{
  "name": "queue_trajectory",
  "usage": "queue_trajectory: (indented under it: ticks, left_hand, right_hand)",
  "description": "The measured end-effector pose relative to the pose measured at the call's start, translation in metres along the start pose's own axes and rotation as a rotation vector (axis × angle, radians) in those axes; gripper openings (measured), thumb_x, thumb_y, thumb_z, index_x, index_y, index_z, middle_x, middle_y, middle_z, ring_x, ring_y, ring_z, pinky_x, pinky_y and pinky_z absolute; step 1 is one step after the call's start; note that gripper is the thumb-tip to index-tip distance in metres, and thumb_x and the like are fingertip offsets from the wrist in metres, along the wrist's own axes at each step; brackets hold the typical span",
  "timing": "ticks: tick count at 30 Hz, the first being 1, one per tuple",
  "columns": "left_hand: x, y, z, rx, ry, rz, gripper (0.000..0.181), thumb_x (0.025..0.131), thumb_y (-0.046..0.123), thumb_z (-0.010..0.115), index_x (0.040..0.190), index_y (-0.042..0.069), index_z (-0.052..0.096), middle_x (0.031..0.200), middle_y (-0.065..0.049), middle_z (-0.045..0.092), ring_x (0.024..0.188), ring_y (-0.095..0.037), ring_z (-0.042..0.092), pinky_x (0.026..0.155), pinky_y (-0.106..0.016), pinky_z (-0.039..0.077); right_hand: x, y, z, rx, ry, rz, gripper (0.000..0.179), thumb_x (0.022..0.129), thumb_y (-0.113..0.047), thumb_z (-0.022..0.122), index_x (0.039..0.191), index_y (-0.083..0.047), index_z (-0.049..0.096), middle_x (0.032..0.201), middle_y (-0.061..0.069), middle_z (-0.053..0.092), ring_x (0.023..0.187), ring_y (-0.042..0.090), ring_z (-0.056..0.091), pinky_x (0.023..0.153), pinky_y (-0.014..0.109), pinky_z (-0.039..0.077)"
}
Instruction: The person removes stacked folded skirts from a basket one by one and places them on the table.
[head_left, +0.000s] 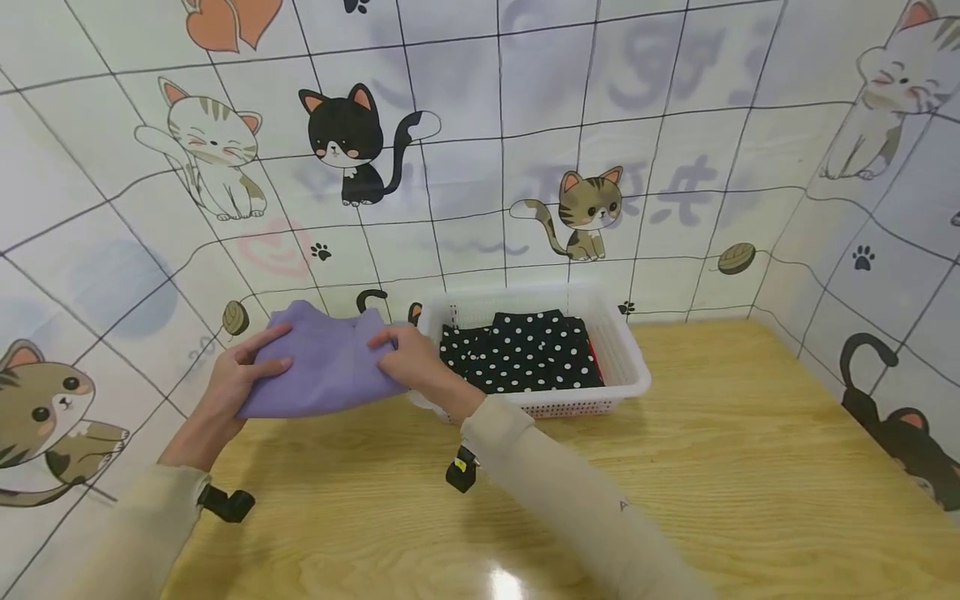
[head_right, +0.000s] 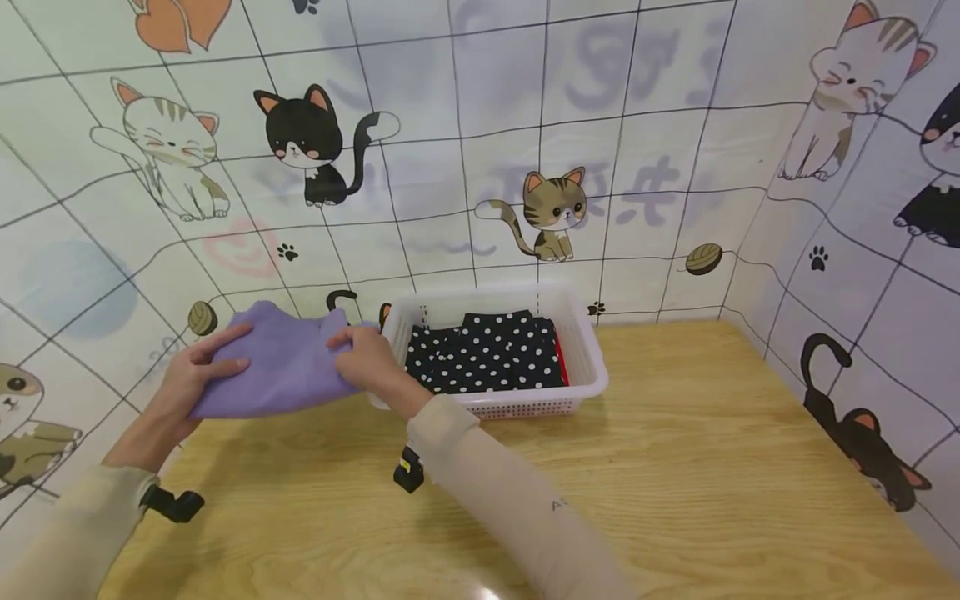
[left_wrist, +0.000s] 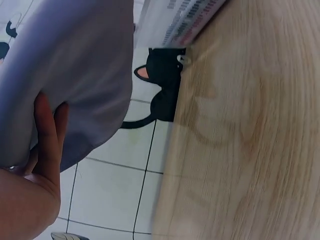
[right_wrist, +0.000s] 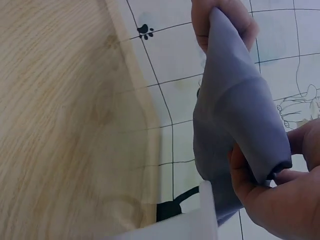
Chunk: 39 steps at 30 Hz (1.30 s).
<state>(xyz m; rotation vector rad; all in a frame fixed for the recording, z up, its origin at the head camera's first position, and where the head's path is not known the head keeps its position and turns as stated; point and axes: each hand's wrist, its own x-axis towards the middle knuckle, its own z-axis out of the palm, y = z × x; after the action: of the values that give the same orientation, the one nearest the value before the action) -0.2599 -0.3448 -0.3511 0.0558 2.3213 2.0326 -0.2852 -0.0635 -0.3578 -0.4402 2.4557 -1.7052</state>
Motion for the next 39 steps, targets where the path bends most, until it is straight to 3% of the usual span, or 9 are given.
queue_trajectory:
  ticks: [5, 9, 11, 16, 22, 28, 31, 36, 39]
  left_hand:
    - [0.008, -0.004, -0.009, 0.05, -0.004, 0.028, 0.071, 0.097, 0.014, 0.073, 0.16, 0.02, 0.041, 0.175, -0.011, 0.005, 0.121, 0.006, 0.051, 0.084, -0.013, 0.056]
    - [0.015, -0.008, -0.015, 0.173, -0.02, 0.051, 0.07, 0.098, 0.019, 0.072, 0.16, 0.02, 0.04, 0.174, -0.017, 0.009, 0.12, 0.006, 0.052, 0.084, -0.014, 0.057]
    - [0.018, -0.009, -0.018, 0.239, -0.032, 0.055, 0.069, 0.099, 0.022, 0.071, 0.16, 0.02, 0.04, 0.174, -0.018, 0.011, 0.131, -0.005, 0.051, 0.085, -0.013, 0.056]
    - [0.023, -0.015, -0.023, 0.331, -0.06, 0.051, 0.069, 0.1, 0.025, 0.069, 0.161, 0.02, 0.037, 0.173, -0.019, 0.011, 0.154, -0.042, 0.027, 0.086, -0.01, 0.052]
    - [0.031, -0.029, -0.024, 0.39, -0.081, 0.08, 0.07, 0.1, 0.025, 0.07, 0.161, 0.013, 0.037, 0.172, -0.02, 0.017, 0.153, -0.043, 0.026, 0.088, -0.006, 0.046]
    - [0.034, -0.043, -0.023, 0.401, -0.049, 0.087, 0.07, 0.099, 0.021, 0.07, 0.159, 0.006, 0.039, 0.171, -0.022, 0.019, 0.154, -0.045, 0.024, 0.087, -0.004, 0.041]
    - [0.036, -0.052, -0.021, 0.451, -0.048, 0.073, 0.071, 0.098, 0.021, 0.071, 0.159, 0.005, 0.038, 0.17, -0.024, 0.018, 0.156, -0.046, 0.021, 0.101, -0.015, 0.041]
    - [0.041, -0.065, -0.018, 0.49, -0.038, 0.029, 0.072, 0.097, 0.009, 0.067, 0.16, 0.001, 0.033, 0.168, -0.027, 0.021, 0.156, -0.049, 0.016, 0.123, -0.06, 0.027]
    - [0.041, -0.074, -0.019, 0.504, -0.021, -0.013, 0.072, 0.095, 0.003, 0.064, 0.16, -0.001, 0.032, 0.168, -0.027, 0.024, 0.156, -0.049, 0.017, 0.124, -0.064, 0.023]
  right_hand:
    - [0.001, -0.001, 0.012, -0.078, 0.031, 0.019, 0.068, 0.08, -0.002, 0.058, 0.147, -0.013, 0.058, 0.153, 0.01, 0.056, 0.119, 0.022, 0.058, 0.096, 0.034, 0.053]
    - [0.002, -0.002, 0.018, -0.151, -0.031, -0.013, 0.08, 0.082, -0.001, 0.057, 0.159, -0.01, 0.04, 0.163, 0.007, 0.045, 0.129, 0.023, 0.055, 0.108, 0.038, 0.05]
    - [0.003, -0.002, 0.022, -0.193, -0.06, -0.039, 0.08, 0.082, -0.001, 0.057, 0.16, -0.007, 0.038, 0.163, 0.008, 0.043, 0.132, 0.024, 0.054, 0.11, 0.038, 0.049]
    - [0.004, 0.0, 0.033, -0.295, -0.101, -0.085, 0.073, 0.079, -0.004, 0.062, 0.15, 0.001, 0.047, 0.144, 0.013, 0.056, 0.115, 0.023, 0.059, 0.094, 0.032, 0.053]
    - [0.003, 0.005, 0.041, -0.324, -0.083, -0.039, 0.051, 0.077, -0.007, 0.066, 0.127, 0.001, 0.059, 0.112, 0.01, 0.061, 0.09, 0.02, 0.056, 0.071, 0.029, 0.049]
    - [-0.001, 0.01, 0.051, -0.304, -0.067, 0.043, 0.065, 0.08, -0.011, 0.064, 0.142, 0.004, 0.051, 0.148, 0.015, 0.05, 0.117, 0.023, 0.052, 0.094, 0.032, 0.049]
    - [-0.004, 0.017, 0.058, -0.299, -0.064, 0.074, 0.068, 0.082, -0.013, 0.061, 0.146, 0.006, 0.047, 0.159, 0.018, 0.04, 0.137, 0.026, 0.047, 0.106, 0.034, 0.047]
    - [-0.003, 0.037, 0.066, -0.363, -0.081, 0.126, 0.063, 0.087, -0.019, 0.059, 0.143, 0.008, 0.05, 0.164, 0.02, 0.034, 0.156, 0.031, 0.027, 0.12, 0.039, 0.037]
    - [0.0, 0.05, 0.068, -0.404, -0.079, 0.148, 0.076, 0.085, -0.023, 0.06, 0.152, 0.008, 0.04, 0.166, 0.021, 0.028, 0.157, 0.029, 0.022, 0.123, 0.037, 0.033]
